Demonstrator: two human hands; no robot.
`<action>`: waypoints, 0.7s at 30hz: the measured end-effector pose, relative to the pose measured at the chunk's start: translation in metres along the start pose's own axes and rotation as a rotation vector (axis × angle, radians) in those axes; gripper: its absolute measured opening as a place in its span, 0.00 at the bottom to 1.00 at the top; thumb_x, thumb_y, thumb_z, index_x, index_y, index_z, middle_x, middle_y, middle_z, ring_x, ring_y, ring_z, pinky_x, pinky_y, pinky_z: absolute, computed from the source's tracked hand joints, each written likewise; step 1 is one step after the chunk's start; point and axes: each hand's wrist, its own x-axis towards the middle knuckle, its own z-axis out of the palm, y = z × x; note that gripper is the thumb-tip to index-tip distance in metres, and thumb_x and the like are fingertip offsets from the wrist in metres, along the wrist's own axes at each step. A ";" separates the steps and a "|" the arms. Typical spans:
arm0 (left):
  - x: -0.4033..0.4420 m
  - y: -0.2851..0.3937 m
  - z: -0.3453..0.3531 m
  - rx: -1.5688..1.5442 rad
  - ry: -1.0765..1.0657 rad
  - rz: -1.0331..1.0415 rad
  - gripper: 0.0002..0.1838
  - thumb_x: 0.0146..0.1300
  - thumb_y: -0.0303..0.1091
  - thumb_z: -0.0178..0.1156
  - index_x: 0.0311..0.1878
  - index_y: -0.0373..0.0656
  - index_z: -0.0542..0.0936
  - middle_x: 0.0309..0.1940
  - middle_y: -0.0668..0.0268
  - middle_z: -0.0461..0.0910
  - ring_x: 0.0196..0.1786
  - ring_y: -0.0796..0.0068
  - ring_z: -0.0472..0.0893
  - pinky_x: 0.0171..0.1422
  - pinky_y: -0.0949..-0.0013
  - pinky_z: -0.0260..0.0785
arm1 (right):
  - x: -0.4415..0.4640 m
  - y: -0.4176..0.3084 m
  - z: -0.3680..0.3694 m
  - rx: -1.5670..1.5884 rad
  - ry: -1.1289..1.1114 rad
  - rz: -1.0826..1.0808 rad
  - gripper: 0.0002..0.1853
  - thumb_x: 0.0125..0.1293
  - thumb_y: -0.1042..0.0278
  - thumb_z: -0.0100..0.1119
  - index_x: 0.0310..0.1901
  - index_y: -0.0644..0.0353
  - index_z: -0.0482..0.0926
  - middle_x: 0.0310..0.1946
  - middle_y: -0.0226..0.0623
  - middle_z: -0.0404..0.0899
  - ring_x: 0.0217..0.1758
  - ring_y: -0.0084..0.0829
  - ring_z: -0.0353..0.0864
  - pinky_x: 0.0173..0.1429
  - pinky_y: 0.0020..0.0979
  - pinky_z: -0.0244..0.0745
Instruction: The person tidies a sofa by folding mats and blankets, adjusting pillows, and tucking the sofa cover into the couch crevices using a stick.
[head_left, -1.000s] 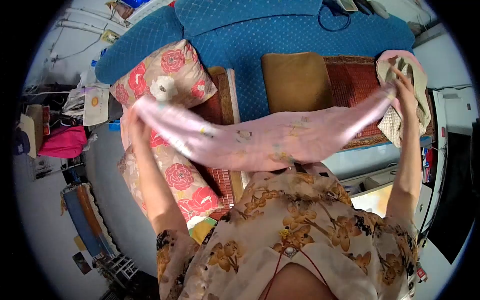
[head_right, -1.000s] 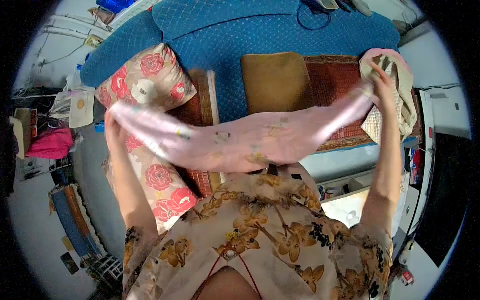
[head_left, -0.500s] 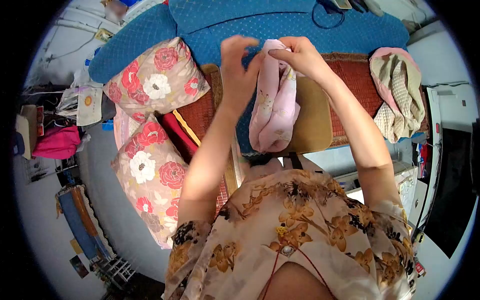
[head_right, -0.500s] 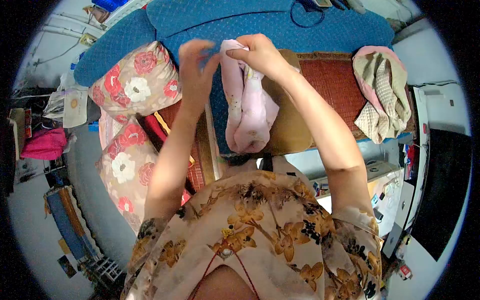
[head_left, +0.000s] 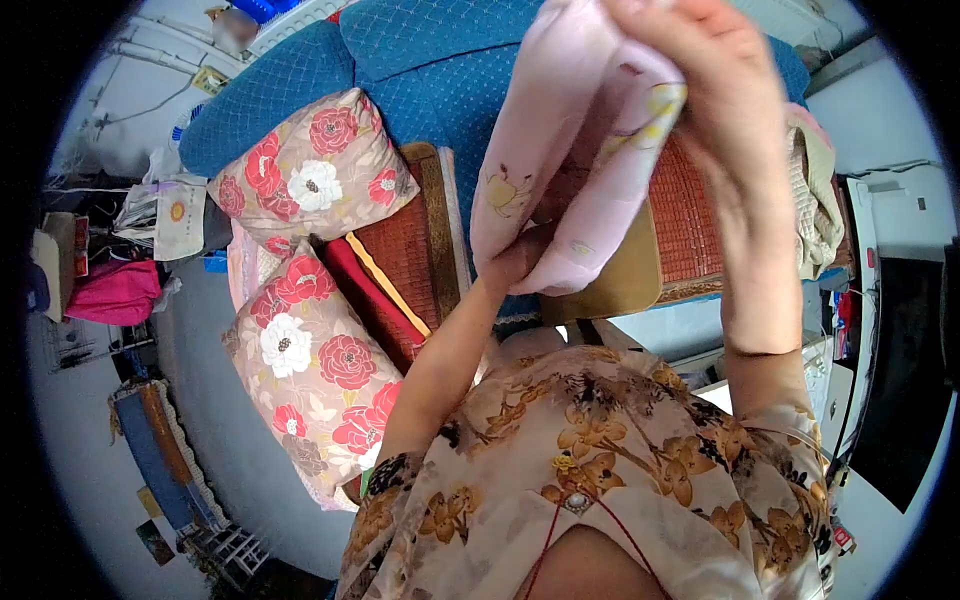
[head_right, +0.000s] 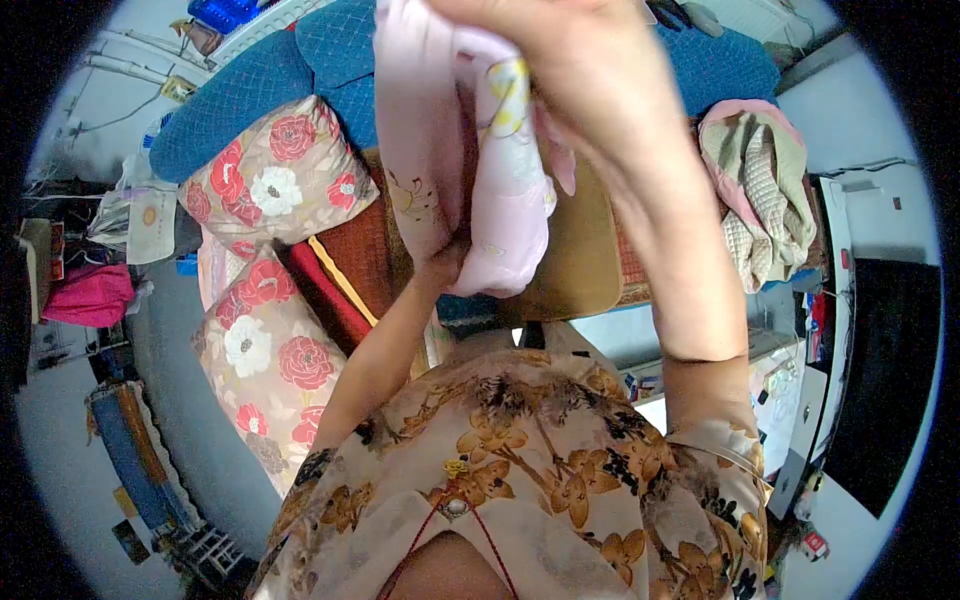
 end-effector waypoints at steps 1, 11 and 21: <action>-0.003 -0.005 -0.002 0.012 -0.003 -0.014 0.25 0.61 0.31 0.48 0.62 0.37 0.60 0.59 0.54 0.65 0.62 0.63 0.64 0.66 0.66 0.55 | -0.002 -0.009 -0.009 0.007 0.025 -0.037 0.11 0.60 0.69 0.58 0.41 0.65 0.78 0.33 0.36 0.81 0.32 0.22 0.79 0.39 0.22 0.74; -0.038 -0.046 -0.036 0.469 -0.435 -0.153 0.26 0.65 0.35 0.40 0.66 0.39 0.57 0.63 0.54 0.61 0.67 0.64 0.58 0.70 0.66 0.50 | 0.025 -0.031 -0.150 -0.079 0.472 -0.250 0.10 0.60 0.67 0.59 0.38 0.65 0.78 0.30 0.32 0.80 0.29 0.20 0.76 0.36 0.22 0.72; -0.022 -0.010 -0.149 1.306 -0.931 -0.330 0.19 0.65 0.38 0.41 0.52 0.41 0.74 0.46 0.49 0.76 0.48 0.54 0.76 0.54 0.59 0.66 | 0.015 0.112 -0.276 -0.269 0.787 0.243 0.10 0.55 0.62 0.65 0.30 0.61 0.79 0.20 0.25 0.73 0.19 0.18 0.65 0.21 0.23 0.57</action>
